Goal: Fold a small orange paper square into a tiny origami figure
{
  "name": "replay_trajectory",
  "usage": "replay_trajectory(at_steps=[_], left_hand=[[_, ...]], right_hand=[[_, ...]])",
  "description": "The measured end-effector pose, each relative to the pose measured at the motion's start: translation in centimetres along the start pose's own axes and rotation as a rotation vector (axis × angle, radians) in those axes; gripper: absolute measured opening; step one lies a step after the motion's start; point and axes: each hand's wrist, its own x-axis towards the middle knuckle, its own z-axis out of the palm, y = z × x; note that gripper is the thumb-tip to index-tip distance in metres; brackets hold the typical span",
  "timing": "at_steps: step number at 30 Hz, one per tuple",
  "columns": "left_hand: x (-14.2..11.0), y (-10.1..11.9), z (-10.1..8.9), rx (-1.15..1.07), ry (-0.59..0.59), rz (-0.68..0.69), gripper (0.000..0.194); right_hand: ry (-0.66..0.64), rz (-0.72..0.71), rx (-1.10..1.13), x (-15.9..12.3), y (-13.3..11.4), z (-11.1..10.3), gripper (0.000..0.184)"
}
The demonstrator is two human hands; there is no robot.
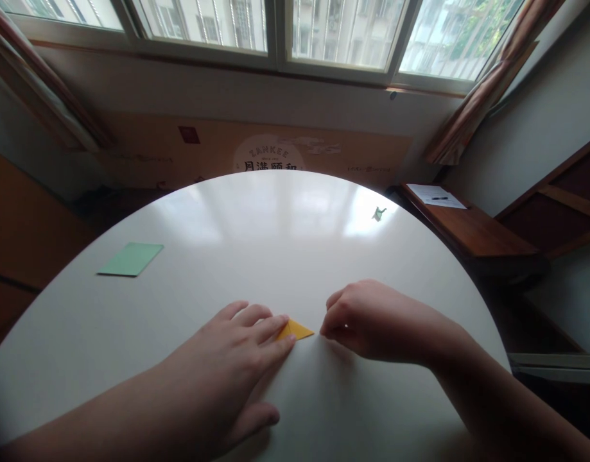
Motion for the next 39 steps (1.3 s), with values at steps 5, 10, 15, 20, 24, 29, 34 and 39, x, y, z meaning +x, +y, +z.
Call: replay_trajectory(at_steps=[5,10,15,20,24,29,34,39], left_hand=[[0.9,-0.3,0.1,-0.064,0.031,-0.021,0.028],[1.8,-1.6,0.5,-0.219,0.144,-0.056,0.02],[2.3,-3.5,0.4,-0.299,0.253,-0.108,0.012],[2.7,-4.5,0.3,-0.231,0.2,0.08,0.021],[2.7,-4.4,0.5,-0.17,0.191,0.132,0.012],[2.8,-3.9,0.4,-0.173,0.21,0.099,0.013],[3.2,-3.8,-0.3,-0.172,0.177,0.062,0.017],[4.7,-4.8,-0.8,-0.166,0.101,0.006,0.018]], right_hand=[[0.164,0.007,0.012,0.5,1.5,-0.3,0.016],[0.167,-0.012,0.054,1.0,1.8,0.3,0.014],[0.145,0.019,0.148,1.4,1.8,0.6,0.014],[0.097,0.194,0.466,2.1,3.8,1.4,0.018],[0.107,0.28,0.591,2.7,5.2,2.0,0.036],[0.118,0.355,0.682,3.1,5.2,2.1,0.034],[0.101,0.442,0.724,3.9,4.9,2.1,0.023],[0.089,0.558,0.742,5.1,4.9,2.2,0.025]])
